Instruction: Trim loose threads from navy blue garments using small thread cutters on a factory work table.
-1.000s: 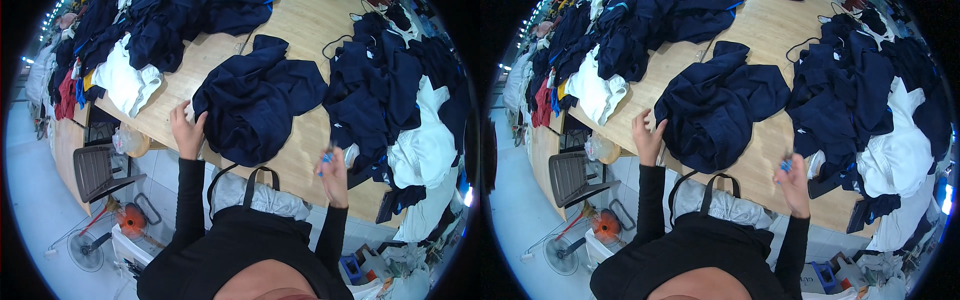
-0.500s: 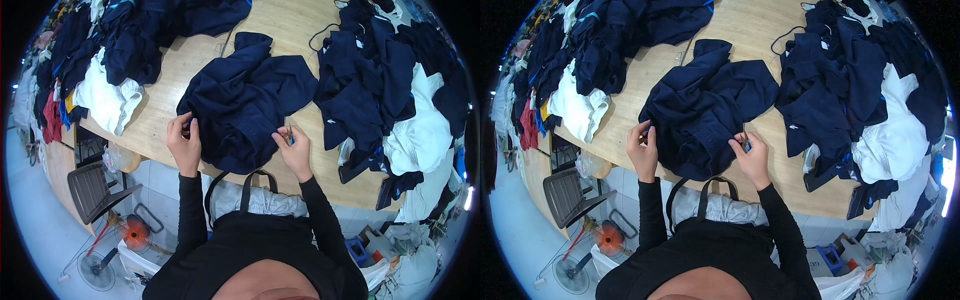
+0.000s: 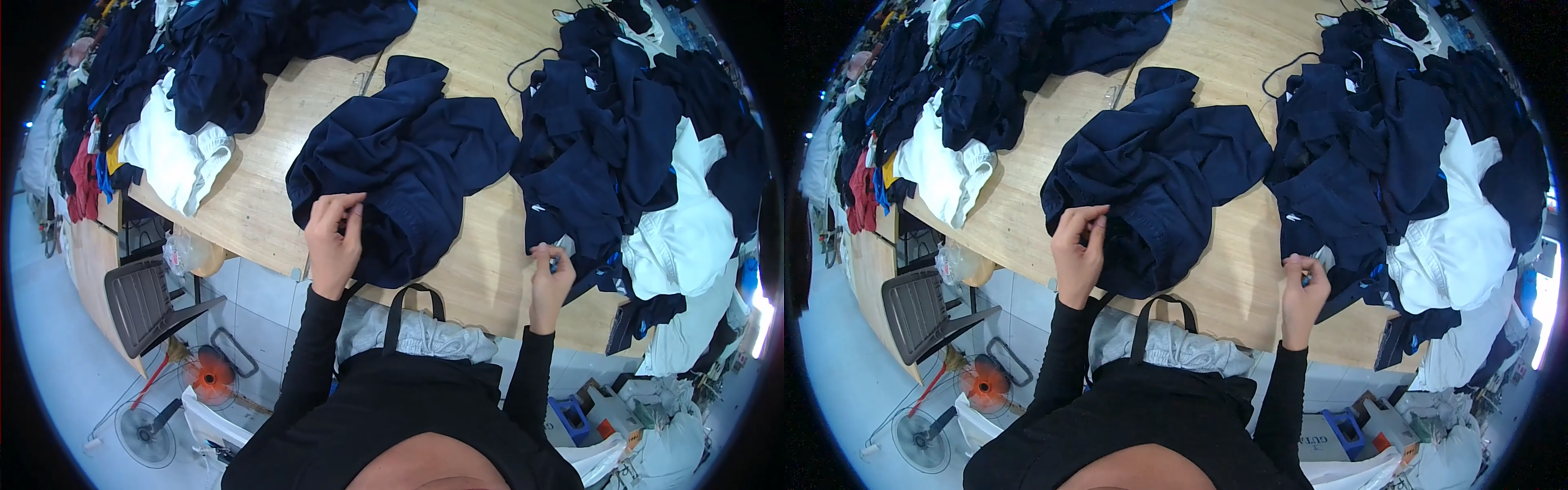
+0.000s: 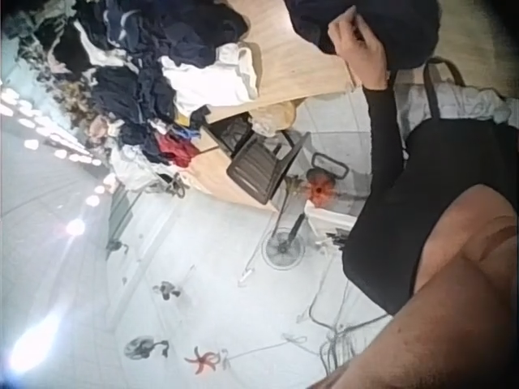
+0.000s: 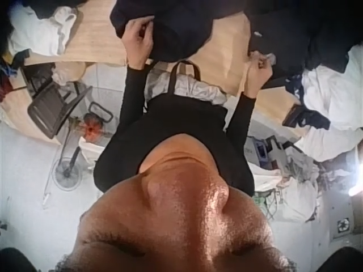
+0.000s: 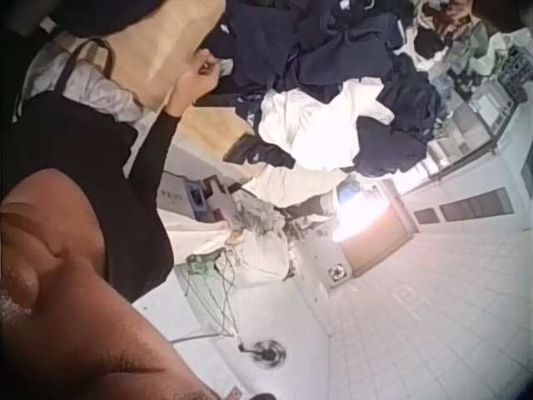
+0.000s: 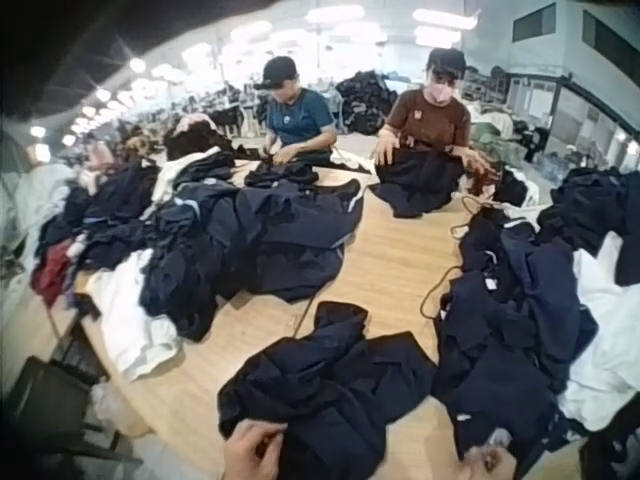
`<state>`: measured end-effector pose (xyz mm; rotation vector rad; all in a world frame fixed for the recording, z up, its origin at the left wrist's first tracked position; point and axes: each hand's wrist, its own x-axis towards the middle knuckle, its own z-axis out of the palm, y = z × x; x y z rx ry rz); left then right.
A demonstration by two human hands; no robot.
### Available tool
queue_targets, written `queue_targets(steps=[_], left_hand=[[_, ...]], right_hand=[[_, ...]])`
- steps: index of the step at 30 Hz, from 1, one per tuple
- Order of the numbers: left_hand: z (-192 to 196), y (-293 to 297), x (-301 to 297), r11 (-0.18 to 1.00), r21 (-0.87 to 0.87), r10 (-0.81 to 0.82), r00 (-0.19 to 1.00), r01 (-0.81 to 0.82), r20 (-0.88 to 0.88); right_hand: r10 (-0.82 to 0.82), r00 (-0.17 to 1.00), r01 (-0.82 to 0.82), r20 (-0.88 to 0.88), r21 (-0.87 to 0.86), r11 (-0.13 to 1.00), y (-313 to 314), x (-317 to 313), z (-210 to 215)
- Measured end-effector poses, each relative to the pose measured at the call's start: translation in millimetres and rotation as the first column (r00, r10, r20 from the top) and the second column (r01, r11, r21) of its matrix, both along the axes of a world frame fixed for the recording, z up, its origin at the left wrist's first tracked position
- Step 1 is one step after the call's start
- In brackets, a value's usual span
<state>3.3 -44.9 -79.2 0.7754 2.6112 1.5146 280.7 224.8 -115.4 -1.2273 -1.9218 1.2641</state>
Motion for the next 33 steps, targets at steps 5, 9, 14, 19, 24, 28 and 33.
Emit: queue_targets(steps=[5,9,14,19,24,28,33], left_hand=[[61,28,9,0.991,0.126,-0.048,0.998,0.054,-0.046],[152,40,-5,0.763,0.543,-0.015,0.849,0.351,-0.528],[197,56,6,0.191,0.627,-0.322,0.651,0.756,-0.687],[201,61,28,0.111,0.612,-0.438,0.591,0.783,-0.678],[216,69,30,0.062,0.641,-0.508,0.577,0.765,-0.64],[230,73,31,-0.041,0.608,-0.51,0.506,0.793,-0.696],[259,65,31,0.128,0.636,-0.629,0.558,0.761,-0.541]], right_hand=[[0.133,0.972,-0.2,0.194,0.383,0.902,-24,-33,39],[0.394,0.909,-0.415,0.137,0.208,0.886,-44,-51,3],[0.443,0.889,-0.456,0.114,0.166,0.874,-35,-62,-11],[0.297,0.955,-0.281,-0.024,0.252,0.926,-35,-68,-28],[0.261,0.965,-0.241,-0.028,0.306,0.921,-46,-60,-31],[0.278,0.96,-0.255,-0.032,0.311,0.916,-43,-60,-35],[0.276,0.959,-0.243,-0.069,0.304,0.921,-44,-63,-40]])
